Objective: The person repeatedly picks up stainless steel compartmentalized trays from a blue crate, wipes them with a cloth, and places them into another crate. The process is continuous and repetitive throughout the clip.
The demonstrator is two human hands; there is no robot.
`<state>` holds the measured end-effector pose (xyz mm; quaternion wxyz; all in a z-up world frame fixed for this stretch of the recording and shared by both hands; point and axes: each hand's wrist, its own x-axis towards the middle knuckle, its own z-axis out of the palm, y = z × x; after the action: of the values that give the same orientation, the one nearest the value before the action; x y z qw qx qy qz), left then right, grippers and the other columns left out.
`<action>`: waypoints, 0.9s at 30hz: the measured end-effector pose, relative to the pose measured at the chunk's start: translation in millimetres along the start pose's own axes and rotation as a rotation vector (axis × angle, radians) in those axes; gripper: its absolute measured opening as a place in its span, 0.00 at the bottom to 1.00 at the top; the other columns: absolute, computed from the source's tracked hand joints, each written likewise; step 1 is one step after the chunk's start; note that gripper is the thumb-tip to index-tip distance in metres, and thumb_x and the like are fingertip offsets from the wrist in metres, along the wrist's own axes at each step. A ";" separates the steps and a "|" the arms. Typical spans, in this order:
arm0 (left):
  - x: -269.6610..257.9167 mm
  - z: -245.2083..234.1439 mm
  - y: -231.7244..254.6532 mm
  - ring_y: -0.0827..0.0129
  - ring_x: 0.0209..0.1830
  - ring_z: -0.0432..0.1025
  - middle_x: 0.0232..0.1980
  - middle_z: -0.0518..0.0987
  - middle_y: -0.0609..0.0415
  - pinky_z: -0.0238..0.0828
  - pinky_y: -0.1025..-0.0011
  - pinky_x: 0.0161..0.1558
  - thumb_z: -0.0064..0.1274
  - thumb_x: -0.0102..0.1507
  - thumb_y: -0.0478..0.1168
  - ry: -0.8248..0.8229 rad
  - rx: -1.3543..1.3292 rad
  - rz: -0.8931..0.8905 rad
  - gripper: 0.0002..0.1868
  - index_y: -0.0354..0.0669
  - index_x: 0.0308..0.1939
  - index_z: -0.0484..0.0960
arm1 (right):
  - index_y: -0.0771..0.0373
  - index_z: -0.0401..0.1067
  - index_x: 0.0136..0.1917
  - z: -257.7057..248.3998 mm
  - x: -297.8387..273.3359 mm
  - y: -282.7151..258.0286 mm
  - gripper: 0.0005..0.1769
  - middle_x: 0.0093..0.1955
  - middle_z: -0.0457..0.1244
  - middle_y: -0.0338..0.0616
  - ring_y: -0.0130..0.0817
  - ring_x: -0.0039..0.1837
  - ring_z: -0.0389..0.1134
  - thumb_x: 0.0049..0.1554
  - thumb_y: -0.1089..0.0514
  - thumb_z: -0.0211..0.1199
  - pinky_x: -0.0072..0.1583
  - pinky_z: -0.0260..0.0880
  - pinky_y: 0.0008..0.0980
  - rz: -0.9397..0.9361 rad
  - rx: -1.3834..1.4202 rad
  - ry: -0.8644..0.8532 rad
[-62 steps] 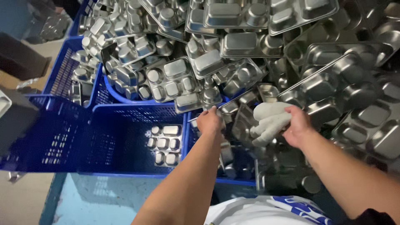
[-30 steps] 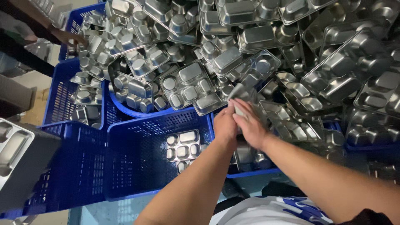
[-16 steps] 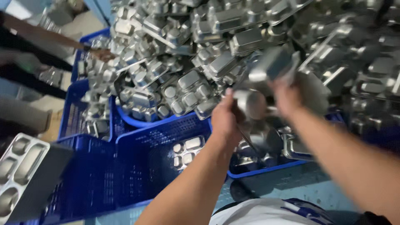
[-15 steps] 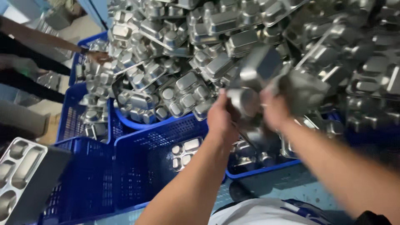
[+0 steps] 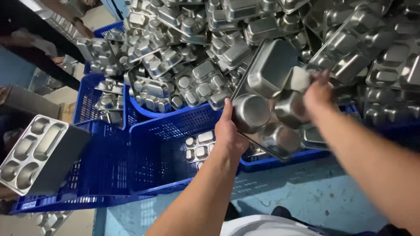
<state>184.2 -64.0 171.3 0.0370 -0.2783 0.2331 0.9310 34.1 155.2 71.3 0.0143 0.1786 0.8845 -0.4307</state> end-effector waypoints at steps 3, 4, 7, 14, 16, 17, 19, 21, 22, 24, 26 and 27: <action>12.2 -28.7 30.2 0.55 0.50 0.79 0.52 0.83 0.47 0.78 0.53 0.54 0.50 0.67 0.56 -0.178 0.013 0.180 0.27 0.38 0.58 0.78 | 0.67 0.57 0.76 32.9 -66.9 -7.6 0.45 0.75 0.55 0.64 0.58 0.75 0.56 0.65 0.27 0.43 0.72 0.55 0.51 0.052 0.031 -0.124; 17.1 -37.1 42.0 0.59 0.44 0.75 0.47 0.82 0.49 0.74 0.56 0.48 0.52 0.69 0.57 -0.129 0.106 0.302 0.26 0.36 0.54 0.80 | 0.61 0.62 0.75 50.1 -106.1 -11.2 0.43 0.73 0.59 0.61 0.55 0.75 0.59 0.64 0.27 0.42 0.73 0.57 0.51 -0.060 0.010 -0.233; 8.7 -58.2 84.3 0.68 0.31 0.68 0.34 0.80 0.54 0.66 0.65 0.34 0.56 0.70 0.57 0.051 0.500 0.637 0.25 0.34 0.42 0.85 | 0.52 0.64 0.74 78.4 -176.4 -62.0 0.37 0.74 0.61 0.48 0.47 0.75 0.61 0.60 0.32 0.47 0.73 0.61 0.53 0.109 0.747 -0.639; -91.8 -101.4 165.7 0.56 0.30 0.74 0.27 0.77 0.54 0.67 0.61 0.33 0.58 0.62 0.56 -0.126 1.656 1.166 0.22 0.43 0.24 0.84 | 0.55 0.71 0.66 95.1 -164.2 -204.9 0.39 0.67 0.68 0.43 0.45 0.68 0.70 0.52 0.28 0.55 0.69 0.64 0.59 0.260 1.105 -0.735; -98.2 -114.7 183.9 0.54 0.36 0.76 0.30 0.78 0.53 0.67 0.58 0.39 0.55 0.64 0.56 -0.169 1.715 1.118 0.22 0.45 0.25 0.84 | 0.58 0.71 0.65 108.8 -164.5 -214.1 0.31 0.67 0.68 0.45 0.46 0.68 0.70 0.54 0.40 0.57 0.70 0.67 0.57 0.285 1.051 -0.759; -94.8 -123.1 191.6 0.53 0.46 0.75 0.38 0.79 0.52 0.65 0.57 0.53 0.55 0.64 0.54 -0.103 1.577 1.288 0.16 0.46 0.34 0.83 | 0.59 0.71 0.64 116.2 -164.2 -217.8 0.27 0.66 0.68 0.47 0.47 0.68 0.70 0.55 0.46 0.58 0.70 0.68 0.56 0.294 1.023 -0.765; -79.3 -142.1 207.0 0.47 0.60 0.69 0.53 0.76 0.45 0.60 0.54 0.66 0.57 0.61 0.52 0.214 1.379 1.510 0.21 0.44 0.52 0.78 | 0.64 0.68 0.63 126.1 -174.3 -216.4 0.25 0.64 0.66 0.50 0.49 0.66 0.70 0.53 0.56 0.60 0.67 0.72 0.58 0.234 1.009 -0.645; -58.6 -158.8 228.5 0.39 0.61 0.64 0.61 0.70 0.36 0.58 0.49 0.63 0.64 0.56 0.54 0.657 1.270 1.411 0.39 0.37 0.64 0.70 | 0.68 0.68 0.62 127.8 -189.3 -215.4 0.22 0.61 0.66 0.52 0.50 0.62 0.72 0.54 0.61 0.61 0.63 0.75 0.56 0.169 0.963 -0.575; -51.7 -166.1 237.5 0.36 0.59 0.64 0.62 0.69 0.33 0.59 0.45 0.61 0.68 0.54 0.53 0.833 1.215 1.258 0.46 0.34 0.69 0.67 | 0.70 0.68 0.61 127.1 -195.8 -217.3 0.21 0.59 0.67 0.54 0.49 0.59 0.73 0.55 0.61 0.61 0.60 0.77 0.54 0.134 0.923 -0.568; -50.5 -181.2 257.2 0.45 0.59 0.70 0.60 0.74 0.42 0.64 0.45 0.64 0.59 0.57 0.51 0.340 0.393 0.665 0.33 0.46 0.63 0.70 | 0.73 0.69 0.60 125.9 -206.0 -223.2 0.20 0.57 0.68 0.56 0.48 0.54 0.74 0.57 0.60 0.63 0.53 0.77 0.52 0.080 0.808 -0.546; -49.0 -187.5 266.8 0.49 0.59 0.74 0.59 0.78 0.46 0.67 0.46 0.65 0.53 0.59 0.52 -0.034 -0.054 0.334 0.28 0.47 0.61 0.73 | 0.74 0.69 0.58 131.0 -211.9 -226.9 0.20 0.54 0.68 0.58 0.47 0.48 0.74 0.59 0.57 0.64 0.45 0.76 0.51 0.049 0.655 -0.523; -50.9 -190.8 266.8 0.49 0.58 0.75 0.59 0.78 0.45 0.69 0.47 0.64 0.52 0.60 0.53 -0.154 -0.110 0.315 0.29 0.43 0.61 0.75 | 0.73 0.69 0.58 136.0 -212.4 -228.2 0.20 0.54 0.68 0.57 0.46 0.48 0.74 0.58 0.57 0.66 0.45 0.77 0.49 0.047 0.661 -0.520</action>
<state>269.7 -384.7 168.3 -0.1068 -0.1680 0.2193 0.9551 140.5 -142.6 196.5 0.1888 0.0790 0.6614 -0.7216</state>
